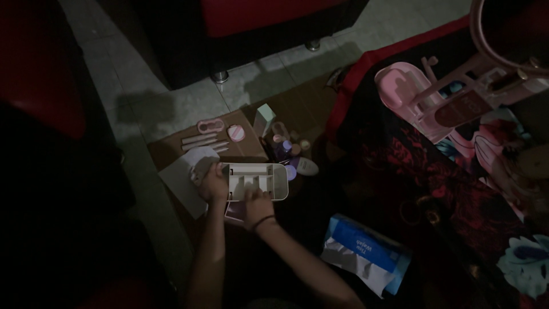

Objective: Organize jewelry or small accessories into a partitioned storage container.

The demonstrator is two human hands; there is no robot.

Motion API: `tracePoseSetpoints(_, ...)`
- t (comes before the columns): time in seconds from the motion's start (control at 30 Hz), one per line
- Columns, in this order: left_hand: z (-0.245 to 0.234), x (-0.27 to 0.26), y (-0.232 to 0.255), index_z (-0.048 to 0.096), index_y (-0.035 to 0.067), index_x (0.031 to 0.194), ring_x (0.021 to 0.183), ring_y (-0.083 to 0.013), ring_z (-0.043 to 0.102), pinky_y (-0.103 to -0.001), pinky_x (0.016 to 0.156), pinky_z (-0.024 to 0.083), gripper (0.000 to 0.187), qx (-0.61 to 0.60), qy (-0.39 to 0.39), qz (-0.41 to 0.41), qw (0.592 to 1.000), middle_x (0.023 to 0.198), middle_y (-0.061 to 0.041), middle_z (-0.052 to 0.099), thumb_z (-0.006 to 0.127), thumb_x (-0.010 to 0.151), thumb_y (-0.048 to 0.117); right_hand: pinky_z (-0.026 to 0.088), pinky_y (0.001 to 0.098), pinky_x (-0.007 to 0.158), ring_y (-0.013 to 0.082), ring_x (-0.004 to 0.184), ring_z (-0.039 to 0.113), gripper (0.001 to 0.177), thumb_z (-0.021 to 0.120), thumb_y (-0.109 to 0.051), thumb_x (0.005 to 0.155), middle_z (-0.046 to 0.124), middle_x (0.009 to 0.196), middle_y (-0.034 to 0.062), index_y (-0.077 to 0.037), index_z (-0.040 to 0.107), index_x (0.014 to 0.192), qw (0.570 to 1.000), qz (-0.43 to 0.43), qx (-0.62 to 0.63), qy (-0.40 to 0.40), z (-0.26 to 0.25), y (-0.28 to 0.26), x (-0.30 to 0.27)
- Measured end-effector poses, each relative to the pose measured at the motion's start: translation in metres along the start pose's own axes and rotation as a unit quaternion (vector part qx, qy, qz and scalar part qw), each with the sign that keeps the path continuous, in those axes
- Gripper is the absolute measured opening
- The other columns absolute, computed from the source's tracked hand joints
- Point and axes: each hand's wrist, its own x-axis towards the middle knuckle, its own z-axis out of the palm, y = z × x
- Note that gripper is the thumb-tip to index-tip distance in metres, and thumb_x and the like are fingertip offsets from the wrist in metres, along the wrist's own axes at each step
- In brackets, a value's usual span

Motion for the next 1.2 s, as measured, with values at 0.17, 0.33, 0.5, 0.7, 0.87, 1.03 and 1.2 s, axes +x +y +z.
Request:
tracePoseSetpoints(0.17,-0.046,-0.016,0.034,0.071,0.028,0.126,0.078,-0.0463,0.067,-0.056,0.066,0.051,0.043,0.002,-0.023,-0.005,1.0,0.094,-0.021,0.073,0.036,0.109,0.049,0.059,0.0511,0.082,0.0435,0.095,0.071,0.048,0.073,-0.03,0.086,0.069,0.108,0.0261,-0.002,0.06,0.122,0.98,-0.018,0.198,0.01,0.075,0.064,0.039)
tracePoseSetpoints(0.33,-0.049,-0.016,0.039,0.07,0.025,0.126,0.086,-0.0463,0.067,-0.056,0.073,0.052,0.044,-0.007,-0.024,-0.001,1.0,0.1,-0.021,0.073,0.038,0.11,0.048,0.056,0.0512,0.08,0.0427,0.096,0.07,0.045,0.074,-0.028,0.083,0.073,0.104,0.0232,-0.009,0.063,0.122,0.966,-0.066,0.244,0.049,0.055,0.073,0.04)
tracePoseSetpoints(0.5,-0.043,-0.016,0.03,0.068,0.022,0.131,0.084,-0.0472,0.066,-0.056,0.071,0.051,0.044,-0.036,-0.012,0.027,0.999,0.102,-0.022,0.072,0.037,0.109,0.045,0.046,0.0474,0.096,0.0348,0.112,0.062,0.069,0.068,-0.044,0.084,0.069,0.117,0.0201,0.003,0.061,0.134,0.975,-0.122,-0.121,0.143,0.082,0.054,0.059)
tracePoseSetpoints(0.7,-0.067,-0.02,0.049,0.07,0.024,0.124,0.084,-0.0468,0.067,-0.056,0.074,0.051,0.043,0.006,-0.047,0.005,0.999,0.098,-0.021,0.073,0.037,0.111,0.047,0.034,0.0465,0.105,0.0336,0.131,0.046,0.041,0.058,-0.029,0.095,0.058,0.135,0.0106,-0.011,0.067,0.13,0.952,-0.032,-0.305,-0.019,0.127,0.026,0.095)
tracePoseSetpoints(0.87,-0.065,-0.019,0.047,0.07,0.023,0.122,0.083,-0.0478,0.067,-0.057,0.071,0.051,0.041,-0.022,-0.026,0.013,0.999,0.096,-0.021,0.072,0.04,0.109,0.046,0.038,0.042,0.102,0.0318,0.128,0.051,0.039,0.06,-0.025,0.094,0.063,0.128,0.0135,-0.007,0.069,0.128,0.96,-0.036,-0.261,-0.091,0.08,0.02,0.087)
tracePoseSetpoints(1.03,-0.07,-0.02,0.05,0.071,0.023,0.121,0.081,-0.0466,0.068,-0.057,0.07,0.051,0.04,-0.015,-0.009,0.021,1.0,0.095,-0.02,0.073,0.04,0.108,0.045,0.048,0.0487,0.088,0.0326,0.112,0.064,0.051,0.063,-0.022,0.088,0.067,0.121,0.0175,0.0,0.061,0.134,0.992,0.01,-0.1,0.082,0.143,0.051,0.101)
tracePoseSetpoints(1.2,-0.083,-0.024,0.064,0.068,0.029,0.128,0.081,-0.0452,0.069,-0.055,0.071,0.053,0.043,0.06,-0.089,-0.043,0.993,0.093,-0.02,0.073,0.035,0.112,0.051,0.057,0.0513,0.074,0.0417,0.089,0.072,0.036,0.066,-0.028,0.091,0.07,0.109,0.0227,-0.019,0.063,0.126,0.966,0.097,0.228,0.067,0.059,0.049,0.038)
